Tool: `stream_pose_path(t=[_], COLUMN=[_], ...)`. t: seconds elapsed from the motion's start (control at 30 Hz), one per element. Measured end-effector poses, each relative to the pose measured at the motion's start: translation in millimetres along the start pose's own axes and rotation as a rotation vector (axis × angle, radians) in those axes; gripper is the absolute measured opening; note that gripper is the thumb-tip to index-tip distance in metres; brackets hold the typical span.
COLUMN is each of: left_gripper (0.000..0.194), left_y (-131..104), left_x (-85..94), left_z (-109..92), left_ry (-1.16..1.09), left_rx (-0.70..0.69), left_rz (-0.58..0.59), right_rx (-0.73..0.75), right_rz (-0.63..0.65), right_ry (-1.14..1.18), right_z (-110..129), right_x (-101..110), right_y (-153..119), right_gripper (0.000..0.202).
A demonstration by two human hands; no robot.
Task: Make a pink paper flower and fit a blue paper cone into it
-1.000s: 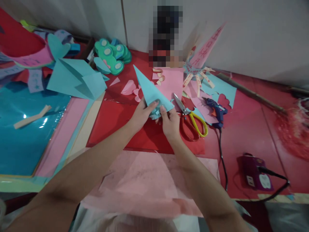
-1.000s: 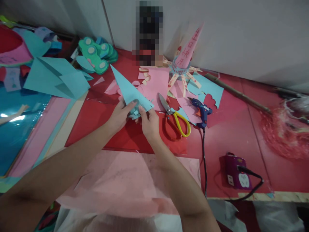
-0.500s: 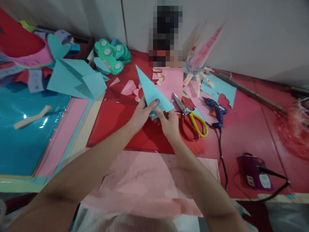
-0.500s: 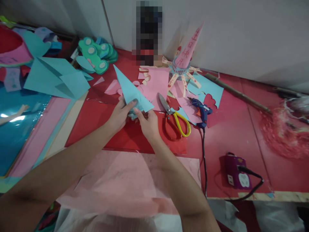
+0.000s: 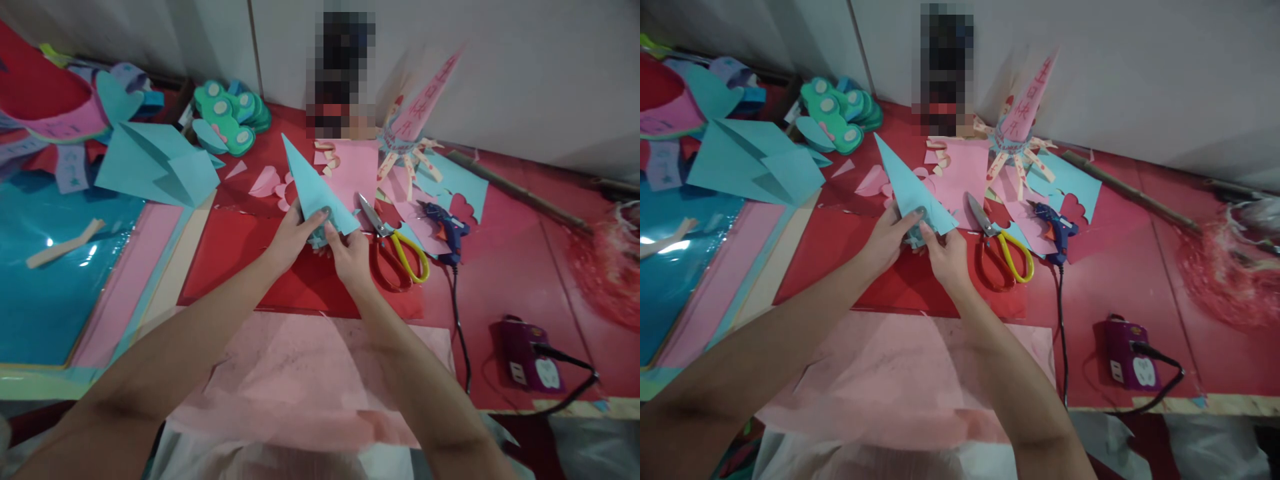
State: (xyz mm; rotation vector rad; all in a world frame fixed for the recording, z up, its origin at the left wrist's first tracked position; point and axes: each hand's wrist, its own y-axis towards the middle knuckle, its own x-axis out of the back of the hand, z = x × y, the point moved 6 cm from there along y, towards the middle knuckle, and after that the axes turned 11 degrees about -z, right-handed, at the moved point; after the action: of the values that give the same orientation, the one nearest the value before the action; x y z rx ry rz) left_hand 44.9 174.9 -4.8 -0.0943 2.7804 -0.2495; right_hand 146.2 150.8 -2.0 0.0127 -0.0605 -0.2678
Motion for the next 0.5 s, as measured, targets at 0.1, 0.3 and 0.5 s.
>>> stream_pose_path(t=[0.1,0.3,0.5], left_gripper=[0.034,0.033,0.040], left_y=[0,11,10], left_x=[0.7,15.4,7.6], left_z=[0,2,-3], left_ry=[-0.010,-0.211,-0.223], left_rx=[0.039,0.058,0.041], left_rz=[-0.006,-0.167,-0.074], right_rx=[-0.012,0.018,0.047], right_rz=[0.019,0.025,-0.012], right_ry=[0.006,0.127,0.124], right_z=[0,4,4], right_x=[-1,1,4], right_y=[-1,-3,-4], right_gripper=[0.031,0.031,0.029])
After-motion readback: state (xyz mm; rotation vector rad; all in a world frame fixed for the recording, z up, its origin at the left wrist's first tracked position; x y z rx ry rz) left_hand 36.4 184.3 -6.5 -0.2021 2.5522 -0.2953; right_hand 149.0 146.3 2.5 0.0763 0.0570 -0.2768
